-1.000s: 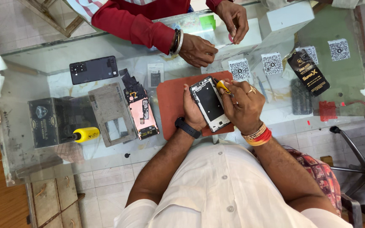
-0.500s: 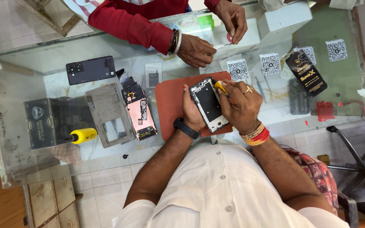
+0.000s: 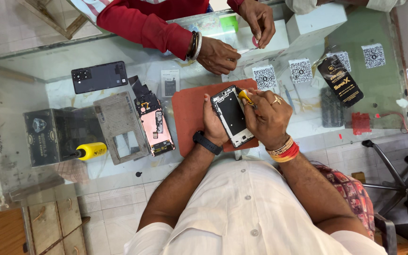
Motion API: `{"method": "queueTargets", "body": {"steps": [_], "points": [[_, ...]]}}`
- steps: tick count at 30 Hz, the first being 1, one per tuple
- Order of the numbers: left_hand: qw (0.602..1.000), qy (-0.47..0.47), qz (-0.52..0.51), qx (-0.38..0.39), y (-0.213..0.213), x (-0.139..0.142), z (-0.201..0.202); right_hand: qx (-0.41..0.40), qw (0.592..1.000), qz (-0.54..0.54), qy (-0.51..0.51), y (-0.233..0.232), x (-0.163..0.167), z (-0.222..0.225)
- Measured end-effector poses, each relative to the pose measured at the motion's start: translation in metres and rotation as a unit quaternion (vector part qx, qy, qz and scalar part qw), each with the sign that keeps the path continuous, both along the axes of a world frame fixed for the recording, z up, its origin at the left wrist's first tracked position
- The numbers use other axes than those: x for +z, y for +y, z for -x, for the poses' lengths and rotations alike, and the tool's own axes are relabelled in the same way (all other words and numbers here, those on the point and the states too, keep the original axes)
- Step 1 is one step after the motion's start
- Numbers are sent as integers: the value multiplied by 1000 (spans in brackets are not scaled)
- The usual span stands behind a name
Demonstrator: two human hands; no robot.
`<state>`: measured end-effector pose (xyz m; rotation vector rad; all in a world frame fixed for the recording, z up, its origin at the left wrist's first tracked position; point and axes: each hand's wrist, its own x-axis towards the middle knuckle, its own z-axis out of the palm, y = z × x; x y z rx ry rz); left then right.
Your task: The person uses a metal tool to pry and adjust internal components of a disassembled smartphone on a red mat. They then apply adhesive from a yellow bottle along the inner frame edges of the phone chassis. The task remains in progress as the clip ends.
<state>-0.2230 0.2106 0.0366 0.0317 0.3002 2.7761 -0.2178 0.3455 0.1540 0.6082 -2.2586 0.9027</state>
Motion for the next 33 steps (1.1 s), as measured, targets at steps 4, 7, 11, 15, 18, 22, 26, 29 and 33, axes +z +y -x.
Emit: {"method": "queueTargets", "body": {"steps": [4, 7, 11, 15, 18, 22, 26, 29, 33], "points": [[998, 53, -17, -4, 0, 0, -2, -14, 1000, -2, -14, 3, -1, -10], [997, 80, -16, 15, -2, -1, -1, -18, 999, 30, -23, 9, -3, -20], [998, 64, -16, 17, 0, -2, 0, -27, 988, 135, -74, 21, -7, -29], [999, 38, -32, 1, 1, -5, -2, -49, 978, 179, -93, 31, -14, -36], [1000, 25, -11, 10, 1, -7, -1, -29, 964, 233, -123, 34, -23, -38], [999, 31, -8, 9, -2, -10, 0, -33, 948, 272, -162, 37, -33, -41], [999, 26, -16, 12, -5, -9, 0, -41, 934, 303, -186, 41, -40, -45], [998, 30, -49, 15, -8, -10, 1, -12, 910, 364, -197, 42, -45, -46], [996, 45, -80, 15, -10, -15, 3, -1, 897, 390, -208, 47, -50, -46]]}}
